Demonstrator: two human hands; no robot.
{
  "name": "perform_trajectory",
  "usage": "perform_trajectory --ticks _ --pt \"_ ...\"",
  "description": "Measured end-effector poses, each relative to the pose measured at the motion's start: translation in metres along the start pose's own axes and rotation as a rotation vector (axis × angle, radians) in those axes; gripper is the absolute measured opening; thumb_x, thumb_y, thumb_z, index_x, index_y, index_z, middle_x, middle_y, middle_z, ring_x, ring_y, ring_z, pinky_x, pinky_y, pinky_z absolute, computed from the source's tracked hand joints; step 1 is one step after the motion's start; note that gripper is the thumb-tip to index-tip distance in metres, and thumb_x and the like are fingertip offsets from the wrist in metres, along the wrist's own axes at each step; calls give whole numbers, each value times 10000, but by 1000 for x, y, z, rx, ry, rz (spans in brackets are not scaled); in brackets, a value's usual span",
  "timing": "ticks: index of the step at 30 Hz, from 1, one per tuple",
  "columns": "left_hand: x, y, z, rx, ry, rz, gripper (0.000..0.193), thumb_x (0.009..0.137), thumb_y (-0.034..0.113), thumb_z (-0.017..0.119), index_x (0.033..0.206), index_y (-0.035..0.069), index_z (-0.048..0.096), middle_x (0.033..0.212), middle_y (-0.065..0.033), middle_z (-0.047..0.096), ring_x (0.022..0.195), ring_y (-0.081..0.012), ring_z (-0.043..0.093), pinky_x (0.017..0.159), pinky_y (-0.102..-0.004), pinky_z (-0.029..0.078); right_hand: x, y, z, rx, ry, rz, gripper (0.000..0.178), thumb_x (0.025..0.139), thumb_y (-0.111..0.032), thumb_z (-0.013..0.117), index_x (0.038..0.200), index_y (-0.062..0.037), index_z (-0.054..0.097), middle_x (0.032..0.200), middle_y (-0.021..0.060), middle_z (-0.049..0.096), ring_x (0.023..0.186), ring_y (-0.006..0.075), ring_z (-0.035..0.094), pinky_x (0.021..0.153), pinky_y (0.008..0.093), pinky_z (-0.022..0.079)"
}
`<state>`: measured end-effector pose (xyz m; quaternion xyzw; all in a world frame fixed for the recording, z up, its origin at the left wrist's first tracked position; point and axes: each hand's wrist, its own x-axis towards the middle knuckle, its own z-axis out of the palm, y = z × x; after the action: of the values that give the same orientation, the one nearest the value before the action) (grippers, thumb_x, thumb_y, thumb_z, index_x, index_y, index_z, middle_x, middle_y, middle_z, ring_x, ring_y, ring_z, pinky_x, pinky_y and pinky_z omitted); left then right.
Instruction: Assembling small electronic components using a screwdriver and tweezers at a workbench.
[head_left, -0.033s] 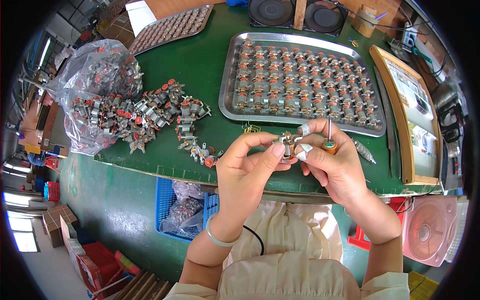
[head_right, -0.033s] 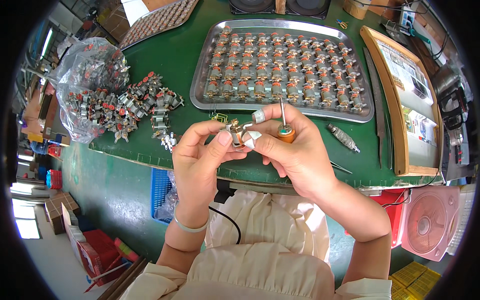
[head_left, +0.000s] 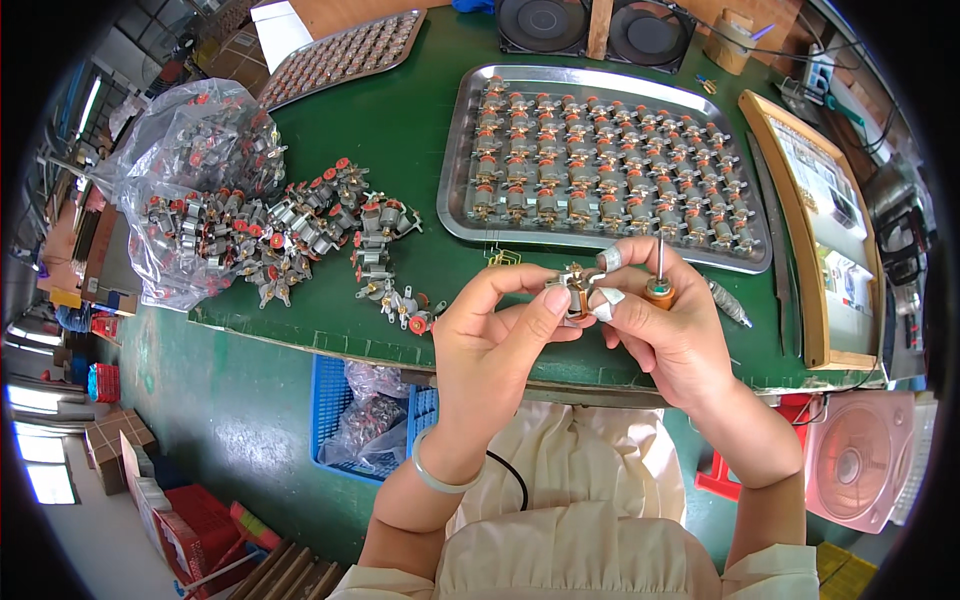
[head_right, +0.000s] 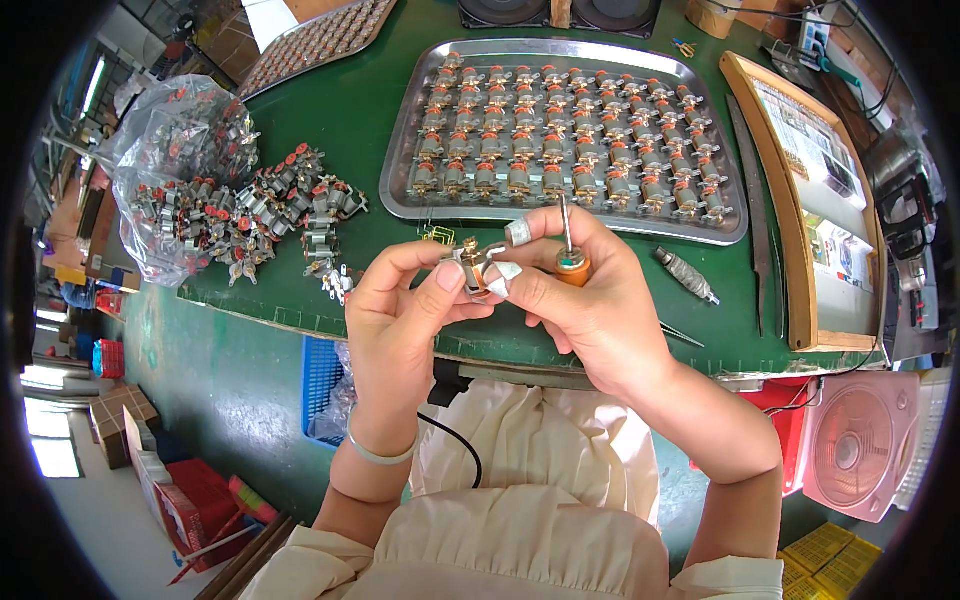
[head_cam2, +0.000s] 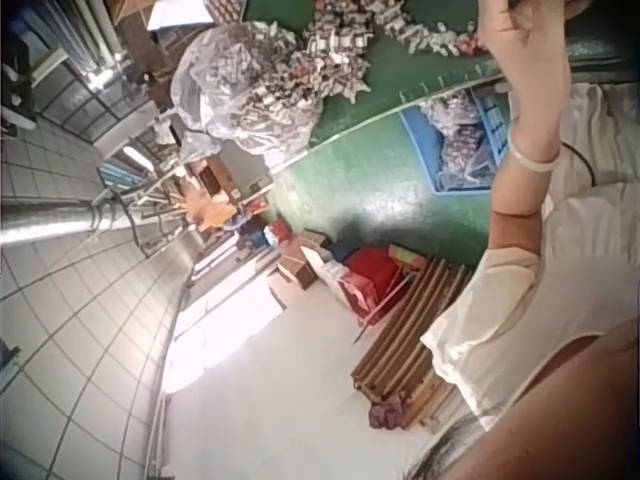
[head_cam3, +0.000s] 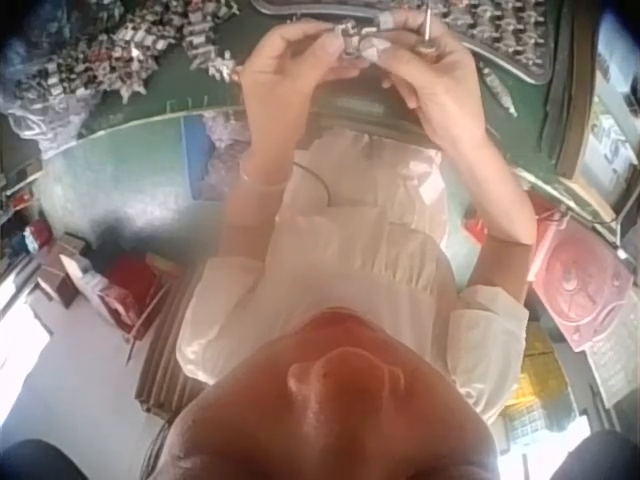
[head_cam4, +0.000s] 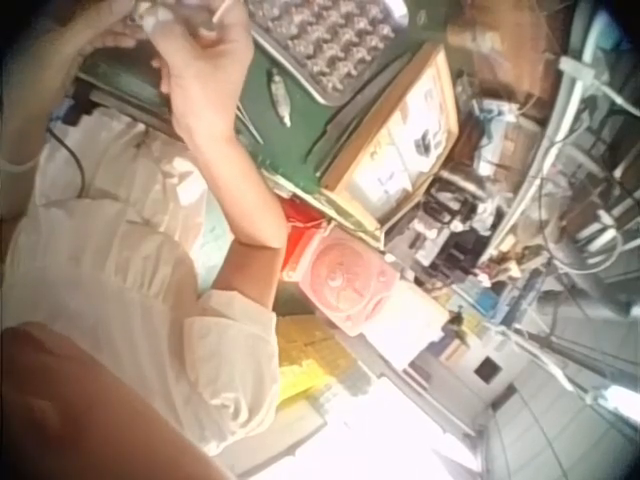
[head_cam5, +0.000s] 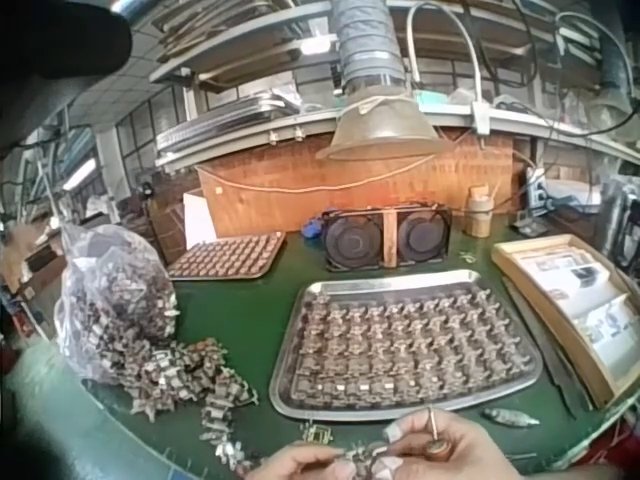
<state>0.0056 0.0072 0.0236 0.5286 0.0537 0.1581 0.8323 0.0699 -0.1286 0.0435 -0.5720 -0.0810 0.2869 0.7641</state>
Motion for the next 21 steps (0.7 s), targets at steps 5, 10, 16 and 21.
perform_trajectory --ticks 5,10,16,21 --pt "0 1 2 14 -1 16 178 824 42 557 959 -60 501 894 -143 598 764 -186 617 679 -287 539 1 2 -1 -8 -24 -52 346 757 -75 639 1031 -36 432 875 81 600 561 34 475 367 134 297" --pt "-1 0 4 4 15 16 179 822 42 560 957 -60 501 897 -140 593 769 -187 615 680 -290 540 1 4 1 20 -21 -75 341 753 -73 640 1022 -37 435 864 76 597 570 29 472 368 133 295" --pt "-2 -3 4 -11 27 28 178 821 43 562 952 -63 502 898 -131 581 791 -185 609 682 -296 542 0 4 0 22 -12 -57 322 754 -67 634 1012 -40 445 867 73 596 571 34 473 370 135 297" --pt "-1 0 4 -48 -31 -28 178 820 26 557 963 -58 494 931 -133 577 814 -187 607 707 -296 534 -2 3 -6 8 -14 -44 320 748 -55 632 1007 -39 445 887 82 592 595 36 486 369 134 306"
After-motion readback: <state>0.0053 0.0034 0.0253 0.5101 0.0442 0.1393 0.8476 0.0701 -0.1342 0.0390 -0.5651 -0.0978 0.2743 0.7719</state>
